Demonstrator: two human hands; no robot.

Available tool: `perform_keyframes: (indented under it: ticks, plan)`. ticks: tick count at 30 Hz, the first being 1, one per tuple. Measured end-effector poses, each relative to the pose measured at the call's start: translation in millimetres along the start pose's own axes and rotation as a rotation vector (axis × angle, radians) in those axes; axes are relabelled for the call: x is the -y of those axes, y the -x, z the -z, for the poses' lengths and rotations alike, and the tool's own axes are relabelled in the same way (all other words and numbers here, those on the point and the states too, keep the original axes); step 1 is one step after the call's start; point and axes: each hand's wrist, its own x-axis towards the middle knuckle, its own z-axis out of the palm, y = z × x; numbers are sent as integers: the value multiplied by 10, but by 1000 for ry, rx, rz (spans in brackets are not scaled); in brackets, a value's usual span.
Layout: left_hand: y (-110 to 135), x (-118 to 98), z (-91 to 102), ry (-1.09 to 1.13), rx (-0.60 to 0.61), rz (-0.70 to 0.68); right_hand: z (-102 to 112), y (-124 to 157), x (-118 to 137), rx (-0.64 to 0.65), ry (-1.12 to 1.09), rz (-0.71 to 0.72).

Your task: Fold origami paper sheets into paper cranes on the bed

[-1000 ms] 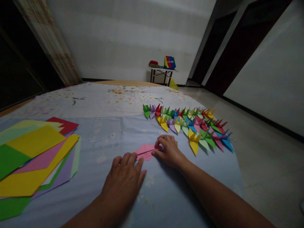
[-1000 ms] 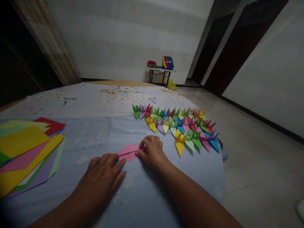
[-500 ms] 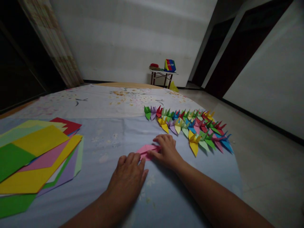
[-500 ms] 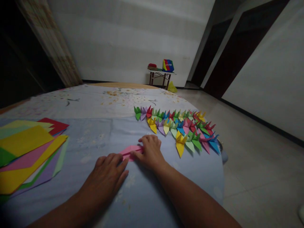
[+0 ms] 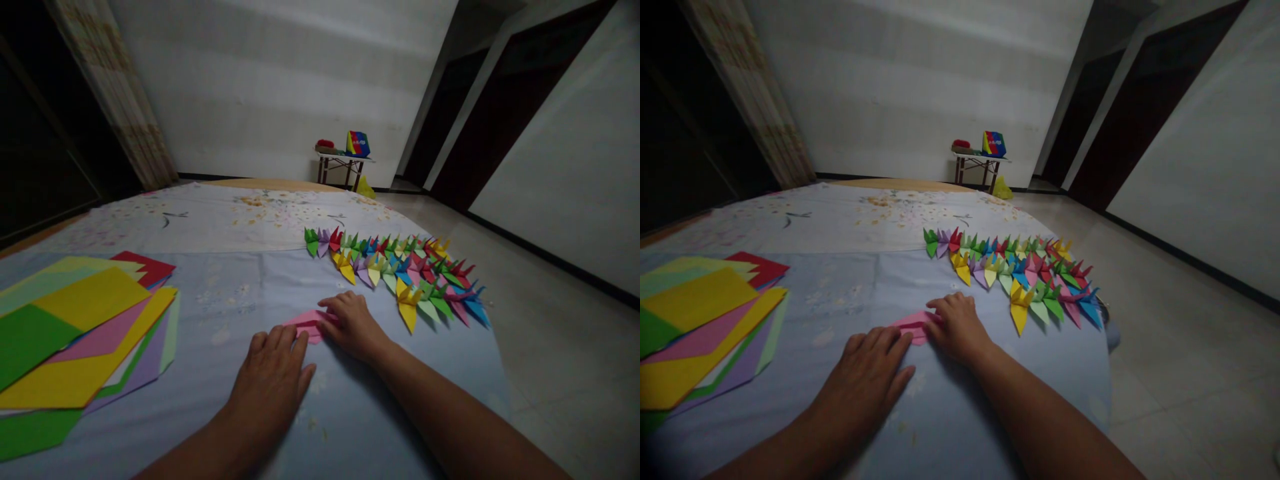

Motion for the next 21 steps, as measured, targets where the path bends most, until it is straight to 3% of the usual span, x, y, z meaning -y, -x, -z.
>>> perform_keyframes:
  ticks: [5, 8, 10, 15, 21]
  plan:
    - [-20, -2, 90, 58, -4, -25, 145, 51, 65, 62, -16, -27]
    - [-29, 44, 75, 126, -9, -45, 233, 73, 108, 216, -193, 39]
    - [-38, 107, 19, 163, -40, -52, 261, 72, 89, 252, -294, 49]
    - [-131, 321, -154, 202, -102, -122, 195, 33, -114, 4, -172, 34]
    - [-221, 466, -190, 181, -243, -84, 33, -12, -159, 3, -98, 296]
